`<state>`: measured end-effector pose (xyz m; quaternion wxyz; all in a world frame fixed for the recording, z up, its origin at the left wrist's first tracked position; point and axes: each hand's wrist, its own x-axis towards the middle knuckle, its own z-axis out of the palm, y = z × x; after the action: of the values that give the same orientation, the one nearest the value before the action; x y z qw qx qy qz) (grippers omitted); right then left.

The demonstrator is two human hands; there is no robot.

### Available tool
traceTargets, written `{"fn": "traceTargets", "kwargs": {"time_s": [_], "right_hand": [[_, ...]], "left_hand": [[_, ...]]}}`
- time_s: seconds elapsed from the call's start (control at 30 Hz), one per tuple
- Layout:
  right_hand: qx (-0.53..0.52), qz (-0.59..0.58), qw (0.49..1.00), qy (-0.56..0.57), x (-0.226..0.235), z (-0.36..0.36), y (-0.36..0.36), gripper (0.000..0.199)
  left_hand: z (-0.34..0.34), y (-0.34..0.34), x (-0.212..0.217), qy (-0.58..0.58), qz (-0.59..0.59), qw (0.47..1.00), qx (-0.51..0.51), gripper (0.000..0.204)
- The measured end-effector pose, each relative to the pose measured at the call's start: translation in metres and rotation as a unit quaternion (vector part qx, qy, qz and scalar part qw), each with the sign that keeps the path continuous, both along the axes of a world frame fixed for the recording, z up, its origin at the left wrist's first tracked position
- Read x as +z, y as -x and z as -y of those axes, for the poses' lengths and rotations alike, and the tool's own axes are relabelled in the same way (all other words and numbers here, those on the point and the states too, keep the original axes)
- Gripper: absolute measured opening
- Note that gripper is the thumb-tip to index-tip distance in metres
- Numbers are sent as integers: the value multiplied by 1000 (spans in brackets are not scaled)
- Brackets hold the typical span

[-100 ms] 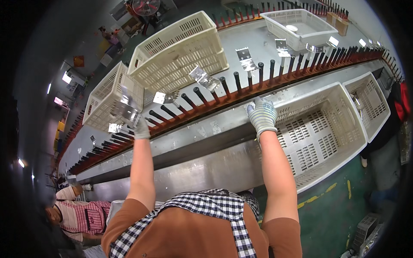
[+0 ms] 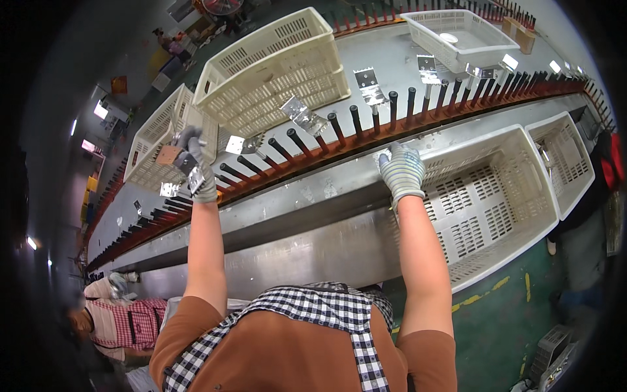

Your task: Picking metal brackets from a large white bag and placing them onto individual hooks on a moving assembly line rack.

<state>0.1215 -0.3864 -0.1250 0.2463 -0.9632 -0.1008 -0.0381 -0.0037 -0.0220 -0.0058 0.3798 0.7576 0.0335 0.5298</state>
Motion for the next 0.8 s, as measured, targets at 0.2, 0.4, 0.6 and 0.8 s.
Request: {"fn": "traceTargets", "kwargs": {"time_s": [0.2,0.4,0.6,0.8], "right_hand": [[-1,8,1000,1,-4,15,-15,35],[1,-2,1000,9,-10,30,-30,37],[-1,-9,1000,9,-14,80,-64,36],[-4,-9,1000,-14,-7,139,-98,36]], "left_hand": [[77,-17,-120,163,-188,931,-267,30],[102,-62,-174,526,-93,769,-350,29],[100,-96,-182,-298,-267,915,51,37],[119,-106,-161,54,-166,977,-126,32]]}}
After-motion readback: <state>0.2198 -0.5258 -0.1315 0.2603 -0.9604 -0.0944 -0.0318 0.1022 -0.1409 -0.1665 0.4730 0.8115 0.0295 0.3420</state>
